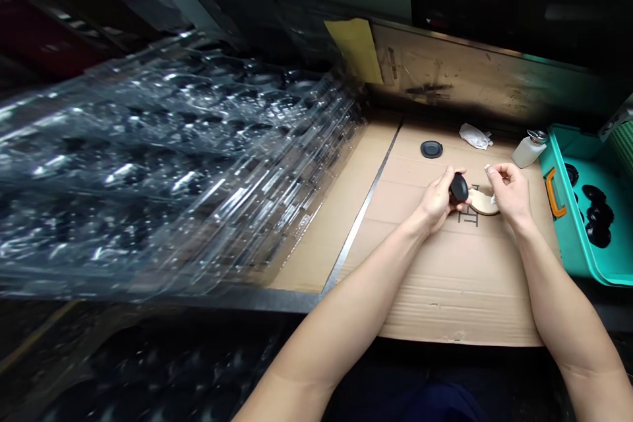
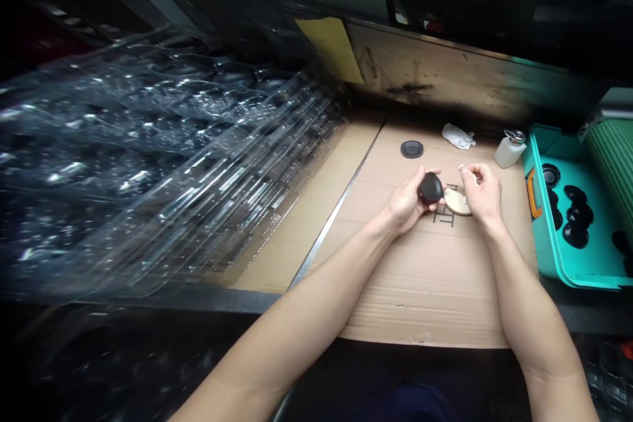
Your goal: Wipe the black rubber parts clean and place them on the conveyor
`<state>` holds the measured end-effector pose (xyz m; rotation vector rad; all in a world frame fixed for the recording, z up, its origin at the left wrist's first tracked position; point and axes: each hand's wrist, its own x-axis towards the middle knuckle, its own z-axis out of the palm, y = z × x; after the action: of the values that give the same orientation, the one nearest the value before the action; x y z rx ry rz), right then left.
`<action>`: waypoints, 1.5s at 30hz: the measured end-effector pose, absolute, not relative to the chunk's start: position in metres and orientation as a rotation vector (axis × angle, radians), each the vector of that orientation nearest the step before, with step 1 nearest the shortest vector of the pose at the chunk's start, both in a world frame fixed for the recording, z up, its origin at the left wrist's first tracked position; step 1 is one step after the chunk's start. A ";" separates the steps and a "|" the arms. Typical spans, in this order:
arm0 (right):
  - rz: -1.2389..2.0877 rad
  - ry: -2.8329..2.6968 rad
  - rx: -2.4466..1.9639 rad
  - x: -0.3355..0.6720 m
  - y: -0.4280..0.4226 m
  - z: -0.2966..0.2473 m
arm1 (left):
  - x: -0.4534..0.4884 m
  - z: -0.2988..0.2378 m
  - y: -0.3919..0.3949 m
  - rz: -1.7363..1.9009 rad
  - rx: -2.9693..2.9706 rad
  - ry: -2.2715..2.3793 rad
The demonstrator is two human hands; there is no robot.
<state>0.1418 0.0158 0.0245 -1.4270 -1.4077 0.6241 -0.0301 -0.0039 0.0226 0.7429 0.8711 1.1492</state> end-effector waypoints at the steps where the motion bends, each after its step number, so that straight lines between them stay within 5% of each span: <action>1: 0.591 -1.443 -1.442 0.139 0.014 0.025 | -0.030 0.023 -0.002 1.078 0.652 0.819; 13: 0.134 -2.078 -1.475 0.114 -0.010 0.025 | -0.016 0.008 -0.008 1.071 0.719 0.923; 45: 0.176 -2.079 -1.459 0.122 -0.007 0.026 | -0.019 -0.006 -0.006 1.100 0.904 1.011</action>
<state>0.1216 -0.0074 0.0261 -1.4593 -2.0786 0.1760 -0.0187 -0.0056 -0.0057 0.9040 1.0108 1.1004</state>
